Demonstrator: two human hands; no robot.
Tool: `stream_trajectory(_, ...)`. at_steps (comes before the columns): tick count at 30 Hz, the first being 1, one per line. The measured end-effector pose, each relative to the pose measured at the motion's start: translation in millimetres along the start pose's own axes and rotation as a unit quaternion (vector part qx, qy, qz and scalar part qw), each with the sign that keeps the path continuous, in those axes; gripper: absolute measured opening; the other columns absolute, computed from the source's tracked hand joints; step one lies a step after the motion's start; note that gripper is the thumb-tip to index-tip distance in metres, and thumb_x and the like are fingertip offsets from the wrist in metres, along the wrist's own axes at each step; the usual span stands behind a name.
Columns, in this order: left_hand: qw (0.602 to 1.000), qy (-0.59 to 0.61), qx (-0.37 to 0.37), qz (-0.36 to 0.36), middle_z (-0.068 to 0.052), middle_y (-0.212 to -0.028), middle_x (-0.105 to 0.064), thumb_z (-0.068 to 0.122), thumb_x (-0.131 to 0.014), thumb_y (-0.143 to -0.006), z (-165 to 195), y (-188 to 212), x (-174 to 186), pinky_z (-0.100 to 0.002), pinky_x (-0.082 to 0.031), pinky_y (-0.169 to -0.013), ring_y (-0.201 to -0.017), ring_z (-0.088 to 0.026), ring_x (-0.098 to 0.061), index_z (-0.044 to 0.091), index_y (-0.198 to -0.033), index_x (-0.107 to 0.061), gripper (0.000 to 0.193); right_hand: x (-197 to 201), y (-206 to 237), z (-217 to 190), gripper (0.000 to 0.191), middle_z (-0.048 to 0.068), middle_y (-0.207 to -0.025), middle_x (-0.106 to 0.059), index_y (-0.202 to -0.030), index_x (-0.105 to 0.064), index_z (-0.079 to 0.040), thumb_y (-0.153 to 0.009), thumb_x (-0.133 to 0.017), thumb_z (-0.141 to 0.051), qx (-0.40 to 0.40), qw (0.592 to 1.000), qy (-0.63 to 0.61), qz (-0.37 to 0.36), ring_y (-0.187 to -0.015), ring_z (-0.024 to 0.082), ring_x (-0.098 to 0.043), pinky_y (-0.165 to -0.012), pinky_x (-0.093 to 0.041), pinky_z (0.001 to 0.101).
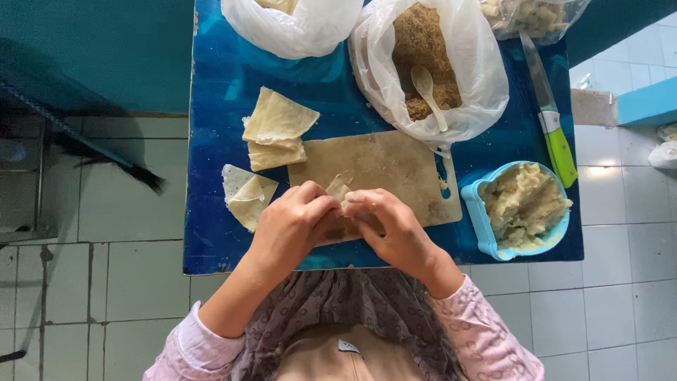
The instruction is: The person presses and shapes a round of dough on a small blue table, cuts it with a knife on a cutting board, slices thin triangular wrappers, folds and pinches the wrappers, and scoops filling from a blue bowl and a plastic bag of brown filling to assemble filled pastries.
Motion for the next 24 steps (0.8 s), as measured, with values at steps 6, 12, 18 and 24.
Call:
stream_trajectory(6, 1.000, -0.017, -0.019, 0.010, -0.008, -0.096, -0.065, 0.016, -0.075, -0.088, 4.1, 1.2, 1.7, -0.040, -0.053, -0.073, -0.087, -0.029, -0.065, 0.009, -0.099, -0.072, 0.013, -7.0, -2.6, -1.6, 0.046, 0.012, -0.110, -0.070, -0.130, -0.054, -0.006, -0.090, -0.073, 0.005, 0.036, 0.997, 0.069, 0.012, -0.102, 0.032, -0.069, -0.088, -0.056, 0.0405)
stream_trajectory(12, 0.996, -0.052, -0.073, 0.000, -0.008, -0.101, -0.067, 0.014, -0.074, -0.088, 11.0, 6.7, 4.1, -0.039, -0.053, -0.074, -0.088, -0.028, -0.065, 0.005, -0.107, -0.070, 0.021, -10.8, -6.9, 29.1, 0.051, 0.008, -0.095, -0.067, -0.137, -0.049, -0.007, -0.092, -0.071, 0.004, -0.147, 0.987, -0.058, -0.003, -0.084, 0.016, -0.068, -0.075, -0.057, 0.0288)
stream_trajectory(18, 0.998, -0.052, -0.046, -0.008, -0.008, -0.100, -0.065, 0.015, -0.073, -0.087, 5.5, 3.6, -0.5, -0.040, -0.053, -0.075, -0.089, -0.029, -0.064, 0.008, -0.100, -0.070, 0.014, -13.0, -11.4, 31.9, 0.050, 0.009, -0.091, -0.061, -0.135, -0.051, -0.007, -0.091, -0.071, 0.005, -0.162, 0.986, -0.048, -0.004, -0.078, 0.017, -0.062, -0.071, -0.054, 0.0289)
stream_trajectory(24, 1.000, -0.026, -0.006, -0.015, -0.009, -0.095, -0.063, 0.016, -0.072, -0.090, -7.0, -0.1, -4.6, -0.042, -0.052, -0.076, -0.091, -0.032, -0.064, 0.008, -0.098, -0.069, 0.012, -7.6, -11.9, -4.8, 0.046, 0.011, -0.109, -0.070, -0.131, -0.053, -0.006, -0.090, -0.073, 0.002, 0.009, 0.993, 0.118, 0.014, -0.100, 0.029, -0.068, -0.089, -0.053, 0.0403)
Point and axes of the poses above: each hand's wrist, its own y-axis away from the middle knuckle, its own x-axis out of the back of the hand, z = x × y, the point moved 9 cm from there along -y, towards the middle knuckle
